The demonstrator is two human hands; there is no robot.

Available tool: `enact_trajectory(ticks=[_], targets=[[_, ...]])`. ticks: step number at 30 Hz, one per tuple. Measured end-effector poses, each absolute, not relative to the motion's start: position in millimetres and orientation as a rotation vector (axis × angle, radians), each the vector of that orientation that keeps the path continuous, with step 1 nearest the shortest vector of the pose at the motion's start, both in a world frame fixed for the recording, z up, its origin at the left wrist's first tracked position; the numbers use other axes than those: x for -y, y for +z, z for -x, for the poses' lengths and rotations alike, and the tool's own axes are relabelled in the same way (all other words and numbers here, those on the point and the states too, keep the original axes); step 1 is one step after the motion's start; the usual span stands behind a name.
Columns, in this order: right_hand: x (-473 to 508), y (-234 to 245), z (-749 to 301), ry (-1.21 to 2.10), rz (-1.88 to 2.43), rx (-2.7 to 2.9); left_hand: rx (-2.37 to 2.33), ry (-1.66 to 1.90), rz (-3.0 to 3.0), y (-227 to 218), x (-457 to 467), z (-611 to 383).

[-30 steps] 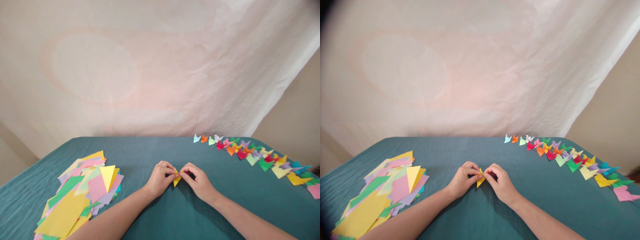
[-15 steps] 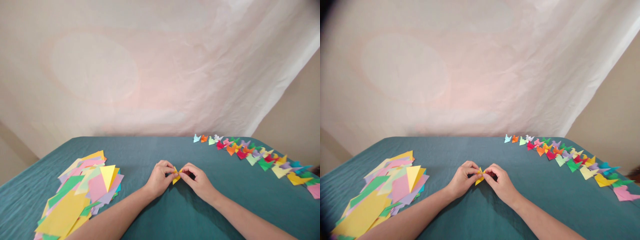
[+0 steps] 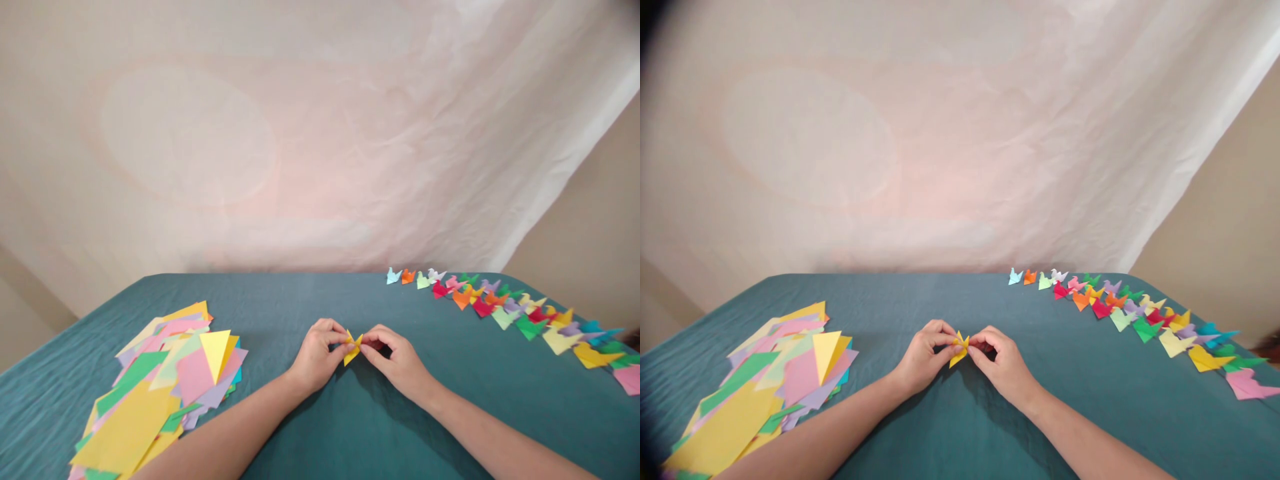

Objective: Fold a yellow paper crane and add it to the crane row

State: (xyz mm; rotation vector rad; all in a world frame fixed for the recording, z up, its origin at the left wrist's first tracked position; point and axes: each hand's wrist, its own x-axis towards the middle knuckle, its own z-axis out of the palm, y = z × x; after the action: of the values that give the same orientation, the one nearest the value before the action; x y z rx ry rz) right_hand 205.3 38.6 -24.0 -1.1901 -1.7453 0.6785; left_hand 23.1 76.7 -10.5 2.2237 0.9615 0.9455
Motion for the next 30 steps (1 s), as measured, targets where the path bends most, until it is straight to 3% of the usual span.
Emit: enact_trajectory(ticks=[30], targets=[[-32.0,-22.5,-202.6,0.162,1.230,2.096,-0.919,0.945,-2.357,-10.9,-74.2,-21.1]])
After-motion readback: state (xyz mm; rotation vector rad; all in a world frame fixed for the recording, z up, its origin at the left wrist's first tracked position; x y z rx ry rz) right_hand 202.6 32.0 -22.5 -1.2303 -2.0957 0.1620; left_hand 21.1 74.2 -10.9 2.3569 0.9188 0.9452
